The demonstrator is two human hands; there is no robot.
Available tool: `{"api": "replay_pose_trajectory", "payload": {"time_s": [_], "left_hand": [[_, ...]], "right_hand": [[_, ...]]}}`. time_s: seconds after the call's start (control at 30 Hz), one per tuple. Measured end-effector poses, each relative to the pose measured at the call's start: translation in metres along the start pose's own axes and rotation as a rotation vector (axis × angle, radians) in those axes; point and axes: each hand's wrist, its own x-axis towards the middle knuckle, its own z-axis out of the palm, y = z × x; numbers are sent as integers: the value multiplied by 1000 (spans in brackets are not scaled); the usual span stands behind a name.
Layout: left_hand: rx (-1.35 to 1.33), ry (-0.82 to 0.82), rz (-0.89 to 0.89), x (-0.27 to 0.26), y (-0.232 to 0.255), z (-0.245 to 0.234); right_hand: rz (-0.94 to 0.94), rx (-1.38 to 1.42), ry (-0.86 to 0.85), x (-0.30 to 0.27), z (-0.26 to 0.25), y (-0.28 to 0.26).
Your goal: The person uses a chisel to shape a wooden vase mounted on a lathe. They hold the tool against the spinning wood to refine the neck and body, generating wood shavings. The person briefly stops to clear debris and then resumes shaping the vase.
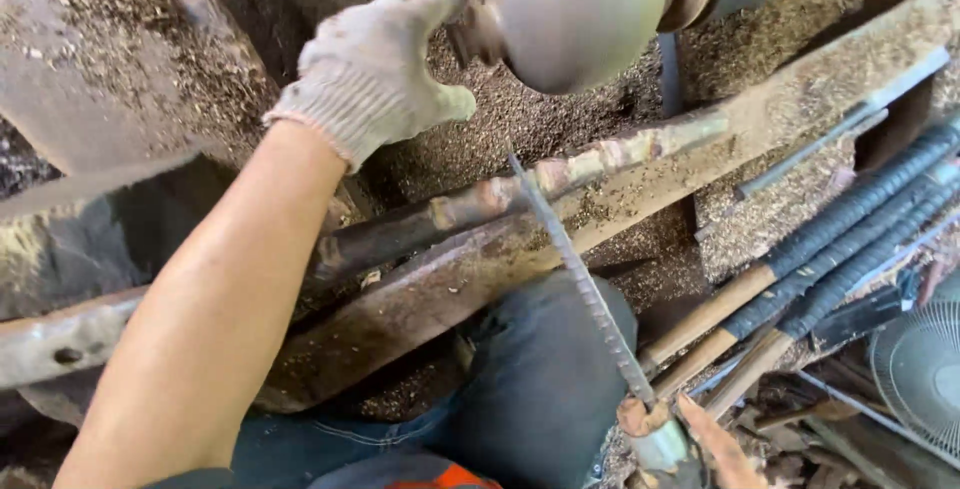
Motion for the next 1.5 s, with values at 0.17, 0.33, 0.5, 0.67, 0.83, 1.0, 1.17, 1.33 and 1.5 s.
{"api": "replay_pose_trajectory", "payload": {"time_s": [0.17, 0.33, 0.5, 0.67, 0.83, 1.0, 1.17, 1.33, 1.5], "left_hand": [[77, 364, 473, 37, -18, 21], [30, 309, 526, -4, -3, -3], [192, -76, 331, -83, -10, 25], [332, 45, 522, -98, -48, 67], [483, -154, 432, -102, -59, 48], [158, 67, 609, -98, -9, 25], [81, 241, 898, -32, 18, 80], [68, -130, 531, -5, 38, 54], [148, -199, 629, 13, 27, 39]], "right_hand": [[63, -324, 242, 5, -134, 221], [-66, -584, 272, 24, -55, 144], [-102, -148, 208, 32, -50, 124], [-186, -83, 373, 7, 21, 42], [-117, 2, 311, 30, 112, -54], [-58, 605, 259, 62, 151, -52], [303, 810, 132, 90, 140, -13], [-39, 446, 154, 104, 154, -5], [-233, -625, 442, 113, 152, 33]]}}
